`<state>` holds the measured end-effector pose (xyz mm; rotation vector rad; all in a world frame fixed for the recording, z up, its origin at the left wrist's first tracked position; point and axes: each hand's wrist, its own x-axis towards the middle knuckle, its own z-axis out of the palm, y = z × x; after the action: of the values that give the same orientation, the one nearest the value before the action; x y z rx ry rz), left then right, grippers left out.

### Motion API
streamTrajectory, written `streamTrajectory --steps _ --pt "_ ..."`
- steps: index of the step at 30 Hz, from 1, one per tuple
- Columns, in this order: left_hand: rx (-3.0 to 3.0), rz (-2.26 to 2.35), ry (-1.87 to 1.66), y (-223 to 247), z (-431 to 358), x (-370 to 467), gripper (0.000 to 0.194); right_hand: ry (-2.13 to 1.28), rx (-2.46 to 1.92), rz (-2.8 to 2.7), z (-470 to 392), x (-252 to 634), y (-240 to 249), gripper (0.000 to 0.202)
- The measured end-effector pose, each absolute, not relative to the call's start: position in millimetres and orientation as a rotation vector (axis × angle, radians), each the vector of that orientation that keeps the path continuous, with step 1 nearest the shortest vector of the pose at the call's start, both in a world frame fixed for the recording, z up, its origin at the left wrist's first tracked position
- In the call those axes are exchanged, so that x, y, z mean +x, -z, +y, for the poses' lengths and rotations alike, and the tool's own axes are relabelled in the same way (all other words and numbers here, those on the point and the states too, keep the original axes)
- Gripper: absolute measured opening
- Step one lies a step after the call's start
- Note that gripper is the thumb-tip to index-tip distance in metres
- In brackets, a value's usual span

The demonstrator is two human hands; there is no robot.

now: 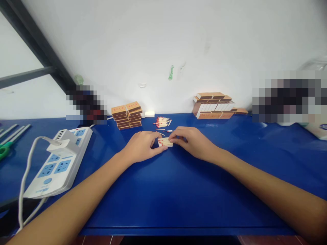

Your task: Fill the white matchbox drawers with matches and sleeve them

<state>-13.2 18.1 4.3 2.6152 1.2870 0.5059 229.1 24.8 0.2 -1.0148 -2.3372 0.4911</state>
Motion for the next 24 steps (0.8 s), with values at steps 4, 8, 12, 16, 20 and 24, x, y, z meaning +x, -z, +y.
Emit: streamTrajectory --steps 4,8,12,16,20,24 --pt "2.608 1.307 -0.495 -4.4 18.0 -13.2 0.035 -0.476 -1.095 -2.31 22.9 229.3 -4.2 0.016" --pt "2.623 1.307 -0.502 -4.4 17.3 -13.3 0.037 -0.46 -1.129 -2.367 20.5 228.2 -3.6 0.011" --pt "2.629 1.301 -0.497 -4.5 16.4 -13.2 0.036 -0.455 -1.062 -2.391 21.3 225.8 3.4 0.008" --pt "2.616 1.283 -0.501 -4.9 16.7 -13.2 0.035 -0.483 -1.021 -2.38 24.1 225.7 4.4 0.011" --pt "2.609 1.278 -0.506 -4.9 16.8 -12.8 0.033 -0.412 -1.11 -2.275 27.3 227.2 1.5 0.013" --pt "2.618 1.275 -0.505 -4.3 16.0 -11.7 0.033 -0.424 -1.235 -2.262 30.1 227.5 3.4 0.013"
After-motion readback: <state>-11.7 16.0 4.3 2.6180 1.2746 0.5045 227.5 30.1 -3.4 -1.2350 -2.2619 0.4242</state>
